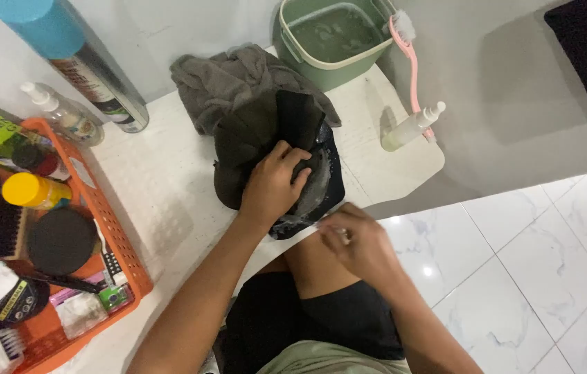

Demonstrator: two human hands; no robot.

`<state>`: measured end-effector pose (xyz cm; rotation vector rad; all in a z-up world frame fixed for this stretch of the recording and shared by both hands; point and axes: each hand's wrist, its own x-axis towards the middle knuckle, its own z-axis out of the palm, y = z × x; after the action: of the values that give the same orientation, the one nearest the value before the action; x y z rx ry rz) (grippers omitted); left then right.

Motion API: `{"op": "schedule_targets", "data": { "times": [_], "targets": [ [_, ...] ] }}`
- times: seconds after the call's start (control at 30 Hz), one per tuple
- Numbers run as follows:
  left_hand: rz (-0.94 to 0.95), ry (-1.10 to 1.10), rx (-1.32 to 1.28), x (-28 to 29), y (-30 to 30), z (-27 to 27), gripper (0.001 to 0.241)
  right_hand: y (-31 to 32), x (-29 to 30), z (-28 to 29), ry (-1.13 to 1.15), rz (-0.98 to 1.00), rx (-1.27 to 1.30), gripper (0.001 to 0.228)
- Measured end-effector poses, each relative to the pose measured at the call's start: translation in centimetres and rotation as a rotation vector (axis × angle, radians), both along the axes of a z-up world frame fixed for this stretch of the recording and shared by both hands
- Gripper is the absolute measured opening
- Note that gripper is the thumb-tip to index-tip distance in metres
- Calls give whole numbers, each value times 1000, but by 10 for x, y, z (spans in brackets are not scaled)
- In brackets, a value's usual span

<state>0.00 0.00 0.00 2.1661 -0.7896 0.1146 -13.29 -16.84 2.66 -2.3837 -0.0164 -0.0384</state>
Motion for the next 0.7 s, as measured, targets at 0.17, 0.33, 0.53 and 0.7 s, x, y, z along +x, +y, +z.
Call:
{"op": "schedule_targets", "data": {
  "times": [0.17, 0.33, 0.53, 0.7],
  "targets": [
    [-17, 90, 10, -1, 2, 10, 20, 18, -9, -6, -28, -27, -35, 12],
    [-109, 259, -10, 11, 15, 21, 25, 19, -8, 13, 37, -64, -44, 15],
    [-159, 348, 40, 14, 17, 27, 36, 22, -11, 4, -21, -117, -134, 7],
    [-184, 368, 80, 12, 18, 30, 53, 26, -7, 11, 43, -108, -216, 11]
  ]
}}
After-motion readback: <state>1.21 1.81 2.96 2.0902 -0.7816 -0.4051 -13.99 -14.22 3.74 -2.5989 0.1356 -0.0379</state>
